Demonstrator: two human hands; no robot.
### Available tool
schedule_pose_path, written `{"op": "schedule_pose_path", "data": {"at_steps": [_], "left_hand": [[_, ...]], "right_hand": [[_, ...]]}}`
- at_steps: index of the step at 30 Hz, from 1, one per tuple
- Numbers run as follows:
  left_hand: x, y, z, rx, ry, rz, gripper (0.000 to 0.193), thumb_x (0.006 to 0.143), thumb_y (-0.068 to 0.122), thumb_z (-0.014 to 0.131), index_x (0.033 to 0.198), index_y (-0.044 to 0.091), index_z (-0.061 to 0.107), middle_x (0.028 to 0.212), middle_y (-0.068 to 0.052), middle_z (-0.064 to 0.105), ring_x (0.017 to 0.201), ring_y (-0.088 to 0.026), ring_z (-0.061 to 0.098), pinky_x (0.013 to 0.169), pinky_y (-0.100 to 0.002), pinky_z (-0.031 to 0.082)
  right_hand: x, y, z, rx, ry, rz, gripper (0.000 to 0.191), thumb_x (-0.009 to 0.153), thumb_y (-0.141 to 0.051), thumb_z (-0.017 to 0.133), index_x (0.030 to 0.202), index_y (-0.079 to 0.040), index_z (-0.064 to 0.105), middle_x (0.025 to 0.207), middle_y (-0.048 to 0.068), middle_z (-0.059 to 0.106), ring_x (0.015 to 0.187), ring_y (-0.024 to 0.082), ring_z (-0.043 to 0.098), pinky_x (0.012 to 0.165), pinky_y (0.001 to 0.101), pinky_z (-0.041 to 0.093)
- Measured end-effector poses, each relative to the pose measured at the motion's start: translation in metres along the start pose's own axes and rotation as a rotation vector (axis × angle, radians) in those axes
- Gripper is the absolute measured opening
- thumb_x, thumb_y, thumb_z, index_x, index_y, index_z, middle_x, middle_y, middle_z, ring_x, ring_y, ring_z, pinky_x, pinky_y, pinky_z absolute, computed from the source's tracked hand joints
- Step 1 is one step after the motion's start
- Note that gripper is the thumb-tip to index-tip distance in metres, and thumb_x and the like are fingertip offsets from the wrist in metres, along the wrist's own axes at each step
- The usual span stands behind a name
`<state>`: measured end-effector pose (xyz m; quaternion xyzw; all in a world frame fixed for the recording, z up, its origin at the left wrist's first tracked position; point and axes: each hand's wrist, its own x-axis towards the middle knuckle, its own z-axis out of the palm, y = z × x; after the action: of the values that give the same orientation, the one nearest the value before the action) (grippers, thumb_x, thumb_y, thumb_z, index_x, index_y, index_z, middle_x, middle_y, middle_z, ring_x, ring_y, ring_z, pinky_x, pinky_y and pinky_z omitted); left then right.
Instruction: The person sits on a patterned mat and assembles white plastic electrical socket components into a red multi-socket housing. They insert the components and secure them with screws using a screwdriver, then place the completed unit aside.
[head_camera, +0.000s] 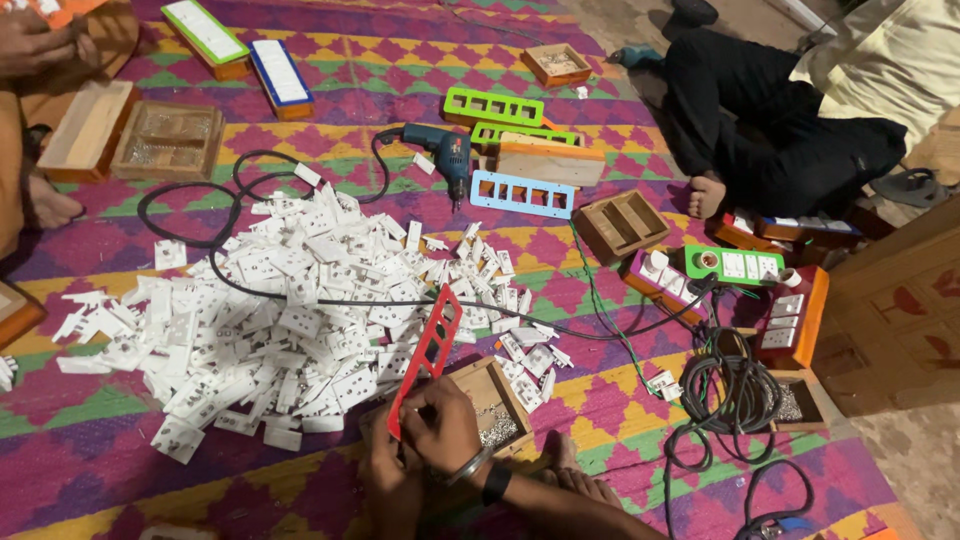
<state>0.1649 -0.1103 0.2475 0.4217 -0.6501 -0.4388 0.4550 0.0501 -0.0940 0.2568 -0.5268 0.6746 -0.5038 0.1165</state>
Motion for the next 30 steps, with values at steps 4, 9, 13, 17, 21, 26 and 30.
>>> {"op": "schedule_pose_path", "data": {"at_steps": [4,9,13,17,21,26,30], "left_hand": [[-0.002,0.013,-0.001,0.044,0.016,-0.087,0.041,0.090,0.010,0.060,0.130,0.007,0.062,0.116,-0.020,0.064,0.090,-0.034,0.072,0.071,-0.039,0.056],[-0.002,-0.008,0.004,-0.056,-0.004,-0.202,0.031,0.097,0.017,0.058,0.124,0.004,0.064,0.099,-0.014,0.071,0.078,-0.025,0.073,0.069,-0.035,0.057],[-0.009,-0.056,0.017,-0.133,0.029,-0.032,0.038,0.097,0.016,0.059,0.132,0.002,0.061,0.102,-0.014,0.071,0.085,-0.019,0.068,0.076,-0.033,0.057],[-0.016,-0.080,0.028,0.081,0.096,0.022,0.042,0.093,0.013,0.064,0.133,0.001,0.062,0.106,-0.021,0.070,0.091,-0.034,0.068,0.083,-0.043,0.053],[-0.016,-0.059,0.016,0.013,0.025,-0.080,0.037,0.093,0.011,0.061,0.130,0.006,0.063,0.114,-0.021,0.071,0.099,-0.036,0.070,0.089,-0.043,0.055],[-0.011,-0.020,-0.010,0.001,0.037,0.022,0.040,0.093,0.004,0.061,0.132,0.003,0.059,0.114,-0.021,0.072,0.109,-0.040,0.069,0.101,-0.048,0.048],[-0.008,-0.010,-0.015,-0.103,0.034,0.025,0.040,0.095,0.001,0.059,0.135,0.003,0.057,0.117,-0.023,0.071,0.110,-0.041,0.069,0.098,-0.045,0.052]], "right_hand": [[0.004,0.005,-0.002,0.070,-0.049,0.209,0.014,0.075,-0.008,0.083,0.080,-0.001,0.072,0.084,0.010,0.068,0.073,0.020,0.067,0.066,0.0327,0.053],[0.001,0.018,-0.001,0.335,-0.142,0.459,0.010,0.086,-0.011,0.077,0.086,-0.003,0.069,0.087,0.003,0.067,0.074,0.014,0.069,0.065,0.0301,0.057],[0.000,0.044,-0.013,0.156,-0.134,0.308,0.010,0.090,-0.002,0.073,0.099,-0.004,0.072,0.084,0.005,0.071,0.073,0.013,0.066,0.065,0.0312,0.057],[0.007,0.056,-0.038,0.762,-0.243,0.461,0.007,0.089,0.004,0.068,0.092,0.000,0.073,0.082,0.010,0.074,0.069,0.018,0.073,0.064,0.0345,0.064],[0.014,0.036,-0.051,0.532,-0.298,0.466,0.013,0.090,0.007,0.073,0.103,0.006,0.074,0.090,0.010,0.076,0.076,0.017,0.072,0.073,0.0297,0.060],[0.013,0.010,-0.047,0.463,-0.314,0.362,0.009,0.094,0.006,0.072,0.104,0.007,0.073,0.089,0.010,0.075,0.076,0.014,0.069,0.071,0.0275,0.056],[0.015,0.006,-0.045,0.335,-0.313,0.256,0.013,0.097,0.005,0.072,0.109,0.008,0.073,0.094,0.009,0.074,0.083,0.012,0.068,0.077,0.0248,0.056]]}}
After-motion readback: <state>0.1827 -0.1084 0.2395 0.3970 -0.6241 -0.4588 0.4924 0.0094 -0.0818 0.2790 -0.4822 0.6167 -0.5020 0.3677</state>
